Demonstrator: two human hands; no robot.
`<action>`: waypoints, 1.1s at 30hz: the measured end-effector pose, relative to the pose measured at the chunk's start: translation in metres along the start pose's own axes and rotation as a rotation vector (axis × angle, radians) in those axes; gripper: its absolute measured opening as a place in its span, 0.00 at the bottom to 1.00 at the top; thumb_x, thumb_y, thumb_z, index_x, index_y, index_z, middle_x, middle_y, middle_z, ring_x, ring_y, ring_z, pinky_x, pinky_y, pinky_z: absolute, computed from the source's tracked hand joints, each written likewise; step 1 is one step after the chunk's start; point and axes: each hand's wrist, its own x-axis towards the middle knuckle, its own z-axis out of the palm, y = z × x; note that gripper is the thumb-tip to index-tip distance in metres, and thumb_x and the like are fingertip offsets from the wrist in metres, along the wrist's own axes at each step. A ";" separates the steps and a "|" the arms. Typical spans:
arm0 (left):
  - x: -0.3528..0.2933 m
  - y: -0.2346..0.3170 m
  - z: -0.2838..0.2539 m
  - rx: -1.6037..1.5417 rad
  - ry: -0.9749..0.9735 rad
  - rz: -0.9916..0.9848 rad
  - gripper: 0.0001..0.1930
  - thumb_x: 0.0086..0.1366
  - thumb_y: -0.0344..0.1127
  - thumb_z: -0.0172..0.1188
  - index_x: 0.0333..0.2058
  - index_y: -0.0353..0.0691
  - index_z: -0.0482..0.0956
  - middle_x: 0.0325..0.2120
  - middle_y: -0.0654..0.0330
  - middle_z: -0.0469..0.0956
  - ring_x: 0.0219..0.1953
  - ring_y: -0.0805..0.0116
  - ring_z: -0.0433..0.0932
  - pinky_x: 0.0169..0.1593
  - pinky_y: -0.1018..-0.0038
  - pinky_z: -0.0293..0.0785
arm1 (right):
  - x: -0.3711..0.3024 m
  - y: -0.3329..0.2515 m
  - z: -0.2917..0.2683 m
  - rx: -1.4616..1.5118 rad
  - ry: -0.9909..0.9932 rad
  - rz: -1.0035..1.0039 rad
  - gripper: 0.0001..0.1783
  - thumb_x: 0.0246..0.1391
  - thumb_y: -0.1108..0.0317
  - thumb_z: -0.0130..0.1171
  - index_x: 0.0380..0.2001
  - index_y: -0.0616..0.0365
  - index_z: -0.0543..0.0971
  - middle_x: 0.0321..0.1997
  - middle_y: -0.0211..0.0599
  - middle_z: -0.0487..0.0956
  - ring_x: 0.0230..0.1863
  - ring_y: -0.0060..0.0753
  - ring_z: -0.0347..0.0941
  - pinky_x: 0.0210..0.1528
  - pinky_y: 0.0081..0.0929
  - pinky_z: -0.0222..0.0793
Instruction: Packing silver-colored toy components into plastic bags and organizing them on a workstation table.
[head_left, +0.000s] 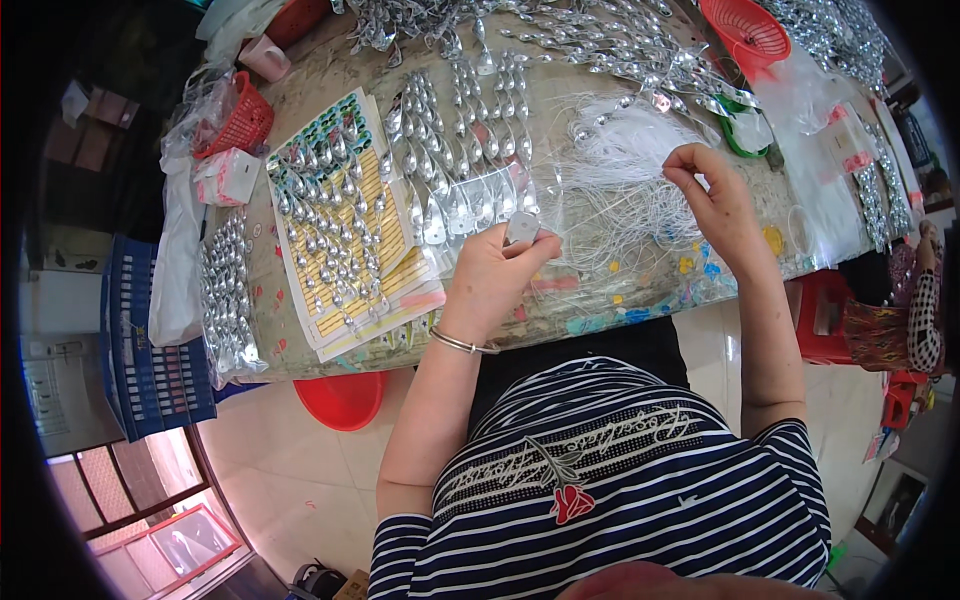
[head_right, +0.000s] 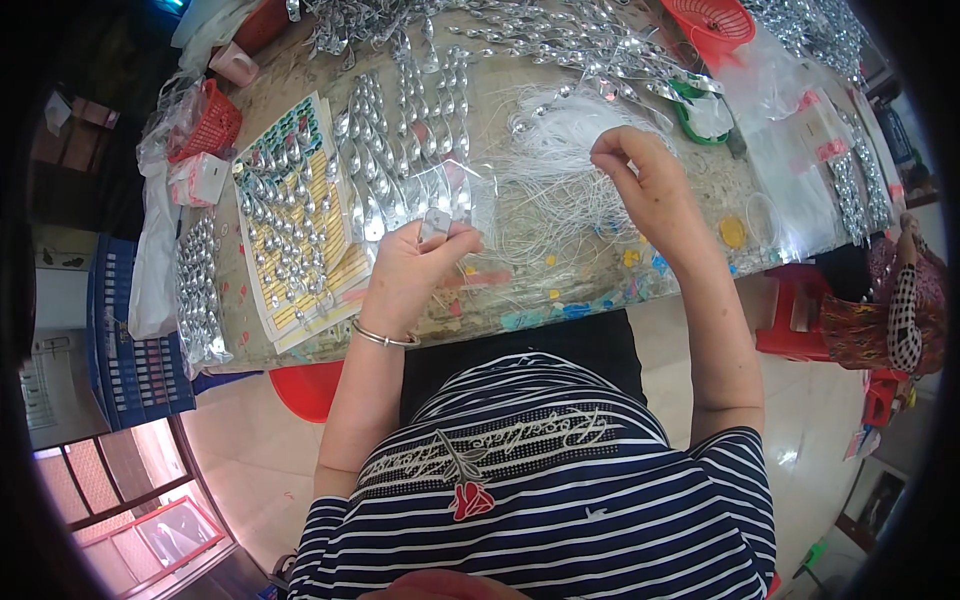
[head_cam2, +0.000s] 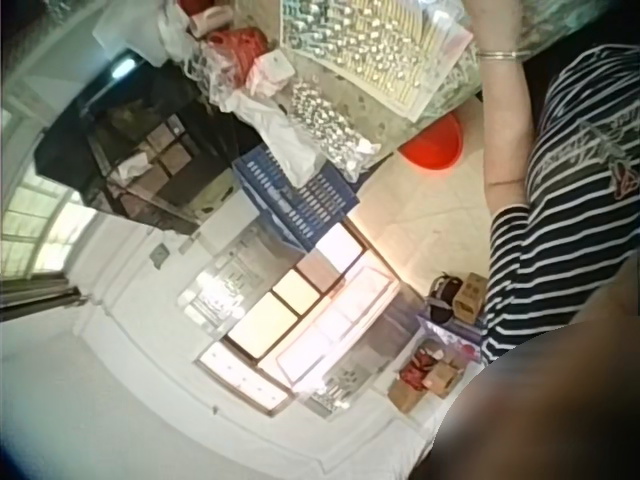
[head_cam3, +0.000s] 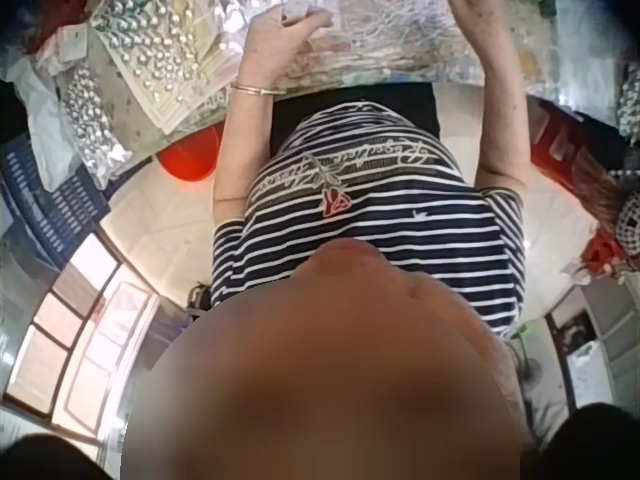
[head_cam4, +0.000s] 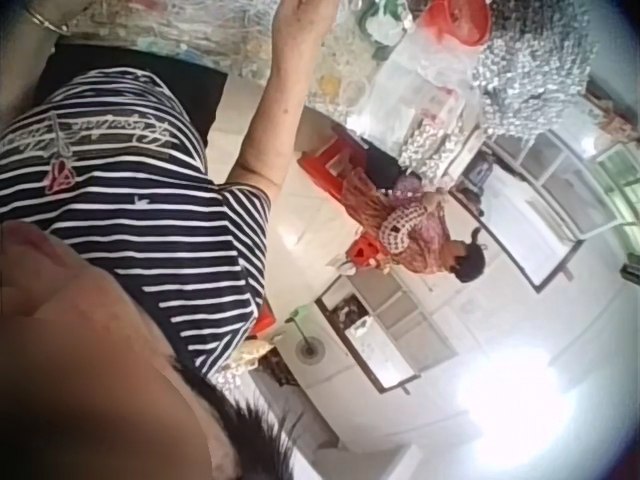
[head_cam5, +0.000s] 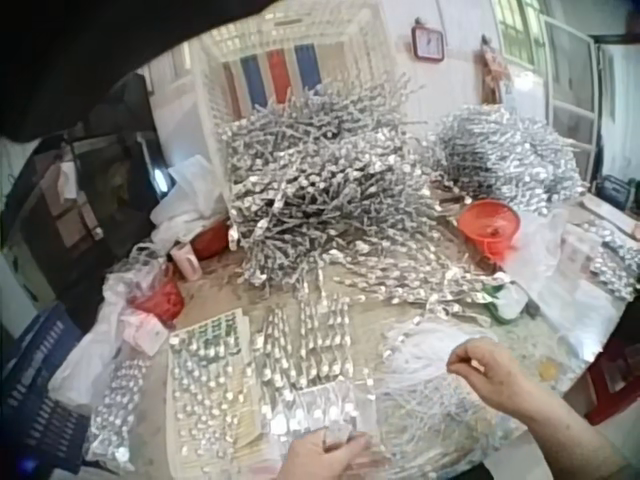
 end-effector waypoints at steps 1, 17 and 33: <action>0.000 0.000 -0.001 0.000 0.001 -0.002 0.11 0.61 0.30 0.62 0.37 0.26 0.77 0.31 0.56 0.81 0.26 0.72 0.80 0.23 0.76 0.78 | 0.000 0.001 0.001 -0.015 0.007 -0.002 0.05 0.56 0.73 0.57 0.35 0.63 0.74 0.33 0.34 0.75 0.37 0.27 0.71 0.41 0.23 0.66; 0.006 -0.003 0.002 0.064 0.007 0.098 0.15 0.59 0.30 0.63 0.45 0.31 0.77 0.30 0.63 0.79 0.30 0.80 0.74 0.33 0.76 0.82 | 0.002 -0.025 0.001 0.214 -0.125 0.116 0.05 0.58 0.72 0.56 0.35 0.63 0.75 0.33 0.27 0.75 0.39 0.18 0.69 0.44 0.19 0.65; 0.007 0.019 0.037 0.194 -0.027 0.135 0.14 0.58 0.38 0.66 0.40 0.35 0.80 0.27 0.64 0.82 0.24 0.83 0.73 0.24 0.83 0.69 | 0.007 -0.071 -0.001 0.370 -0.268 0.032 0.05 0.57 0.72 0.57 0.34 0.61 0.76 0.33 0.26 0.75 0.39 0.17 0.69 0.45 0.18 0.64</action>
